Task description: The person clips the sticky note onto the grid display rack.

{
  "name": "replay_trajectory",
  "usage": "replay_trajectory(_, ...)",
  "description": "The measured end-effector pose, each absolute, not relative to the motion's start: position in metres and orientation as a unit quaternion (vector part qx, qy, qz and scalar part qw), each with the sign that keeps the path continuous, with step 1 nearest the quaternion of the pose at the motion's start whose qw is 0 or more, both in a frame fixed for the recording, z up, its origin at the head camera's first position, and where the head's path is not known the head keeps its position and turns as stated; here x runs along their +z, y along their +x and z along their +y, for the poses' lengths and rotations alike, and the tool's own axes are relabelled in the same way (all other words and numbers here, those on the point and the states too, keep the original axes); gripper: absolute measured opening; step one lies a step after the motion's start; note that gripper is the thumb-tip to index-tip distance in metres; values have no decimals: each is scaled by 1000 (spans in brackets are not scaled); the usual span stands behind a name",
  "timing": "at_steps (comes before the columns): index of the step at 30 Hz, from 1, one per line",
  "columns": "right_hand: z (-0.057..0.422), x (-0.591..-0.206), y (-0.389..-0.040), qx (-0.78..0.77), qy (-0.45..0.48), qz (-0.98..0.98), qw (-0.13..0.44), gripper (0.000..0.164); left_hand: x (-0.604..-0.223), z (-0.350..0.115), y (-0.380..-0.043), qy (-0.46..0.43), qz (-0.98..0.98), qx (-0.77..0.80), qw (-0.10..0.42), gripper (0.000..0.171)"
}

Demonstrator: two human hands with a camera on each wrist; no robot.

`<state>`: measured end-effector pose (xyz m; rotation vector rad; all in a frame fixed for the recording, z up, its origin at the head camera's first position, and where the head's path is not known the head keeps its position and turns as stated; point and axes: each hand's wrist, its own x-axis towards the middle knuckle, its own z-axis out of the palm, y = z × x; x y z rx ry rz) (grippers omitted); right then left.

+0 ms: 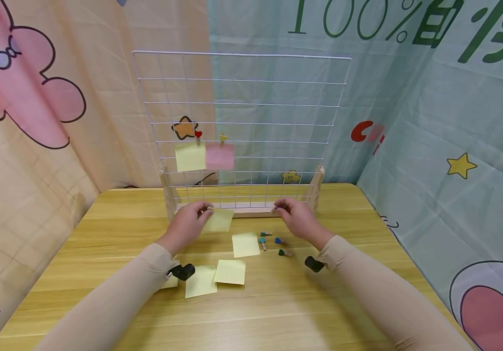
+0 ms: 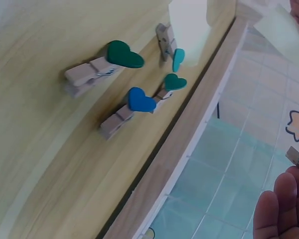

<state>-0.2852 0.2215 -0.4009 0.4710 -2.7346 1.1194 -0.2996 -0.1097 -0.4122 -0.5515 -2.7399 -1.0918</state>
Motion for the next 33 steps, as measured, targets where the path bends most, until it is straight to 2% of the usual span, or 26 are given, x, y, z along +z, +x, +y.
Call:
replay_trajectory(8, 221, -392, -284, 399, 158, -897, 104, 15, -405, -106, -300, -184, -897, -391, 90, 19)
replay_trajectory(18, 223, -385, -284, 396, 158, -894, 137, 18, -394, -101, -303, -182, -892, -401, 100, 20)
replay_trajectory(33, 223, -372, -286, 407, 166, -885, 155, 14, -378, -93, -308, -191, -886, -404, 121, 22)
